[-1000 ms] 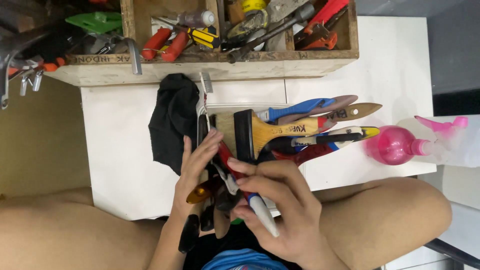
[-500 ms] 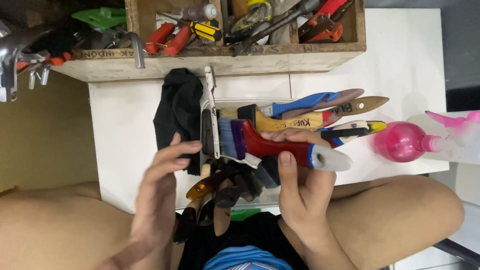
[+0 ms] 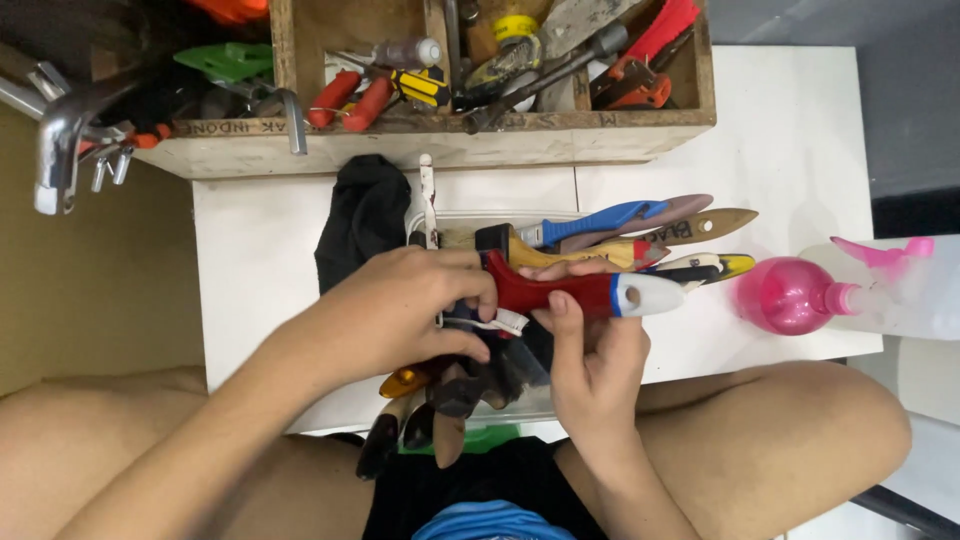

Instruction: The person sits on a small stool and cleans various tools. They first wipe a small metal part with a black cloth. Then, they retrieve a grey socket set case from under a cabinet, open it, and proceed to wipe several metal sockets and bits with the cloth before placing them back into the case.

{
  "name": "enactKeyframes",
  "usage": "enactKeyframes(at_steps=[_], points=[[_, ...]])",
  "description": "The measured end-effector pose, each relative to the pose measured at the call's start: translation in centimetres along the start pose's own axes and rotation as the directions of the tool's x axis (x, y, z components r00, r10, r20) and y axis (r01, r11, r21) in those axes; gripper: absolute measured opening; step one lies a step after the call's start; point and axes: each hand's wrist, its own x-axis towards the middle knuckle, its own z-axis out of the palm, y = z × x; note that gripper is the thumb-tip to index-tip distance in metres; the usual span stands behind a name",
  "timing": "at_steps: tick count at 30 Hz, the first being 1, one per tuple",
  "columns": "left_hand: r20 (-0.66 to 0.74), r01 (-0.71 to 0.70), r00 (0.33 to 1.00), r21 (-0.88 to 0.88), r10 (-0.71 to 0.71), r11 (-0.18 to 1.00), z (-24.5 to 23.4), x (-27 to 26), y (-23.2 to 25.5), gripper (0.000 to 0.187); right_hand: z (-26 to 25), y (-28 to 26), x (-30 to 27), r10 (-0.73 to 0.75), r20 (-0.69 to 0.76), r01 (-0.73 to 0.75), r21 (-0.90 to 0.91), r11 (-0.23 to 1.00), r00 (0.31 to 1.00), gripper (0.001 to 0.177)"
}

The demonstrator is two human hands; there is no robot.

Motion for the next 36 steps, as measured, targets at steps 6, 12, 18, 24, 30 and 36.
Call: enactKeyframes(at_steps=[6,12,18,24,30,36], points=[[-0.163,-0.072,0.984,-0.023,0.067,0.997,1.0,-0.1,-0.4,0.02,-1.2,-0.2,1.2,0.387,-0.173,-0.398,-0.031,0.917,0.906,0.036],[-0.517,0.231,0.82,-0.095,-0.246,0.968,1.4,-0.6,-2.0,0.025,-1.8,-1.2,2.0,0.547,-0.075,-0.551,-0.187,0.813,0.834,0.047],[-0.585,0.143,0.781,-0.174,-0.219,0.974,2.9,0.5,-3.0,0.011,-1.4,-0.6,1.5,0.45,-0.004,-0.436,-0.257,0.863,0.893,0.034],[-0.695,0.064,0.693,-0.207,-0.193,0.976,2.2,0.6,-2.0,0.025,-1.3,-2.3,1.0,0.176,0.166,-0.077,-0.479,0.875,0.97,0.042],[-0.641,-0.133,0.736,-0.451,-0.217,0.882,1.5,-0.4,0.6,0.03,0.2,-1.9,0.7,0.005,0.269,0.106,-0.395,0.913,0.963,0.014],[-0.625,-0.274,0.728,-0.641,-0.281,0.717,0.9,-1.0,0.7,0.026,2.2,-2.6,3.0,0.009,0.274,0.092,-0.354,0.931,0.962,0.044]])
